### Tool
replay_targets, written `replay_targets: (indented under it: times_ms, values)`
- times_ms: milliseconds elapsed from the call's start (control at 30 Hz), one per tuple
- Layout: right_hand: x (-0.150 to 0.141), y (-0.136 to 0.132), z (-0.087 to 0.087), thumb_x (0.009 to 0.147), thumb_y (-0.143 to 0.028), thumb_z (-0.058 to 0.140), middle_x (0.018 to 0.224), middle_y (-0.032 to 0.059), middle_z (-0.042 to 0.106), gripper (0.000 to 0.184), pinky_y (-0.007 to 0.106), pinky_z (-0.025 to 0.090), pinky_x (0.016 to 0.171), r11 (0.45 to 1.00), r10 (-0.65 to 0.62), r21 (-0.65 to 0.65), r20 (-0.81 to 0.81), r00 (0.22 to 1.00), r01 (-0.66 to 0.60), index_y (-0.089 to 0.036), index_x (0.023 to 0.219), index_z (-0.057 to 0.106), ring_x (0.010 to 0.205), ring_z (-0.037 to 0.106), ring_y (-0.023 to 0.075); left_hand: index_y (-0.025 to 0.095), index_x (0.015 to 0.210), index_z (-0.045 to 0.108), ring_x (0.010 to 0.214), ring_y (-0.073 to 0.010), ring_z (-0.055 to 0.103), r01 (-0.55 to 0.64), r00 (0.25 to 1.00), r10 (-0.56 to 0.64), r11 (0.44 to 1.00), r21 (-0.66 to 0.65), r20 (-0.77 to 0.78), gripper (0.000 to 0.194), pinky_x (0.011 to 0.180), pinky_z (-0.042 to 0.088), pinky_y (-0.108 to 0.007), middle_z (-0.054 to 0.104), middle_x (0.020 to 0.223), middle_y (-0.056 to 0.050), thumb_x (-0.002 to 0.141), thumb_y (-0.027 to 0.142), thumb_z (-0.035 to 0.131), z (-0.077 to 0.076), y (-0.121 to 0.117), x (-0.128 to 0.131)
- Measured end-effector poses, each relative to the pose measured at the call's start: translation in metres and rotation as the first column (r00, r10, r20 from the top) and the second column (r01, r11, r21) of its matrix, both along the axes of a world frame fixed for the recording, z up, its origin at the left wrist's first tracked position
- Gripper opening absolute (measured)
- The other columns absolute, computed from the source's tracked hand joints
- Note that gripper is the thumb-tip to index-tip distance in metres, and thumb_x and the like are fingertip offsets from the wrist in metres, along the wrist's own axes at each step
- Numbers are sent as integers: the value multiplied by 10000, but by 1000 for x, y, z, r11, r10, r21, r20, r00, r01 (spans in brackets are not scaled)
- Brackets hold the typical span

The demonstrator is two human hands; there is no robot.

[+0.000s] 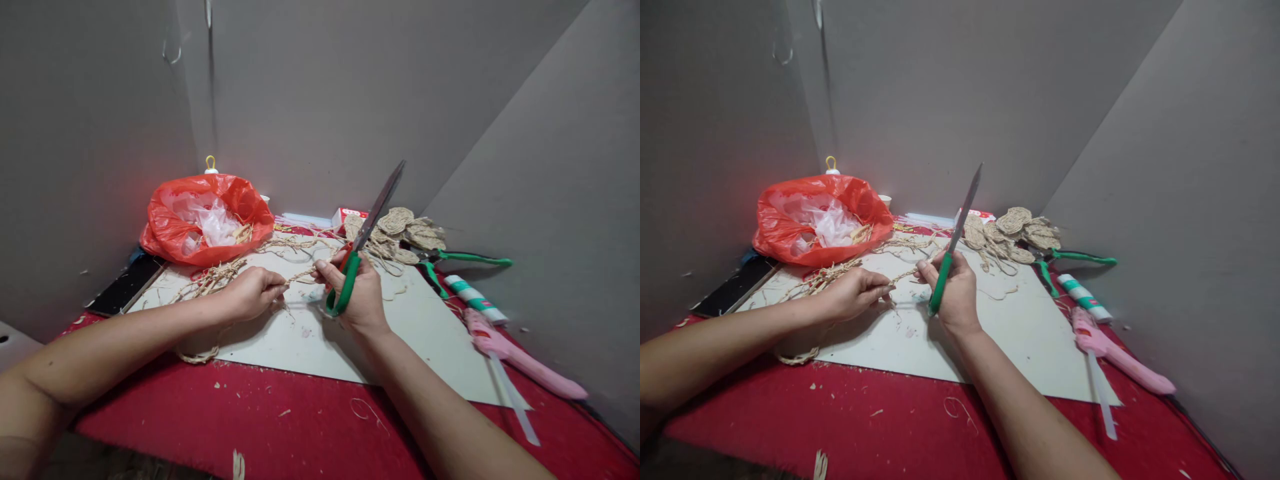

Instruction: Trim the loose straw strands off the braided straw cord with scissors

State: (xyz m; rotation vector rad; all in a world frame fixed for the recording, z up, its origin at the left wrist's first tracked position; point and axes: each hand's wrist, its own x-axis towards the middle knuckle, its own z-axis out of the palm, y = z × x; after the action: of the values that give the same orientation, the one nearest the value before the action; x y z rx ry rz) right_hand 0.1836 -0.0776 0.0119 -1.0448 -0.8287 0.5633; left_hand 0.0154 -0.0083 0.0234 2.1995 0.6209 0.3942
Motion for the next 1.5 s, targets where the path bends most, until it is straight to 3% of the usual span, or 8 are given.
replay_targets:
  times_ms: [200, 333, 567, 867, 1067, 1167, 1333, 1500]
  values:
    - [6, 0, 4, 566, -292, 785, 634, -80, 511, 341, 243, 501, 538, 999, -34, 10, 43, 999, 34, -211, 701, 482, 530, 587, 95, 161, 971, 692, 467, -61, 359, 175, 984, -168, 899, -401, 52, 274, 460, 272, -201, 660, 683, -27, 847, 339, 526, 14, 7, -2]
    - [6, 1, 4, 555, -276, 784, 620, -82, 516, 353, 259, 494, 534, 1000, 7, 10, -5, 1000, -7, -217, 715, 475, 506, 569, 98, 192, 1155, 643, 437, -55, 317, 261, 963, -259, 825, -502, 75, 371, 422, 234, -196, 657, 674, -17, 833, 352, 555, 19, 6, -5]
    - [5, 0, 7, 594, -255, 742, 594, -87, 506, 292, 247, 467, 521, 997, 78, -1, 45, 996, -78, -223, 691, 468, 501, 531, 86, 179, 1098, 677, 430, -55, 306, 299, 945, -316, 749, -591, 78, 351, 407, 221, -196, 648, 626, -19, 802, 350, 596, 21, -5, -4]
    - [23, 8, -3, 556, -280, 777, 589, -76, 544, 357, 237, 458, 511, 994, 74, -75, -9, 997, -74, -220, 728, 469, 502, 565, 101, 169, 1166, 598, 366, -28, 273, 79, 992, 19, 690, -719, 127, 403, 394, 148, -204, 695, 703, -35, 774, 257, 624, -1, 9, 4]
    - [17, 7, -10, 585, -307, 771, 566, -79, 569, 354, 219, 424, 474, 989, 92, -118, 26, 995, -89, -224, 752, 471, 486, 559, 104, 146, 920, 668, 464, -35, 456, 93, 976, 98, 617, -782, 193, 218, 458, 281, -203, 712, 850, -56, 715, 216, 692, -7, 6, 5]
    - [15, 7, -11, 588, -308, 775, 575, -76, 577, 356, 217, 429, 488, 989, 101, -111, 27, 995, -97, -223, 758, 474, 492, 560, 100, 134, 824, 677, 523, -54, 495, 58, 973, 139, 620, -783, 183, 163, 505, 319, -208, 693, 741, -39, 685, 206, 722, -8, 5, 6]
    - [12, 7, -11, 610, -318, 760, 586, -69, 584, 343, 219, 428, 489, 986, 106, -134, 60, 993, -97, -224, 765, 469, 499, 562, 103, 132, 782, 670, 466, -37, 423, 89, 972, 106, 656, -750, 208, 150, 457, 253, -210, 659, 662, -18, 682, 231, 723, -14, 8, 7]
    - [15, 5, -13, 649, -405, 733, 588, -61, 552, 339, 231, 420, 493, 978, 111, -196, 166, 980, -77, -218, 751, 468, 510, 542, 109, 131, 796, 644, 476, -59, 488, 123, 964, 109, 627, -769, 243, 182, 472, 312, -218, 648, 662, -23, 698, 264, 720, -14, 10, 6]
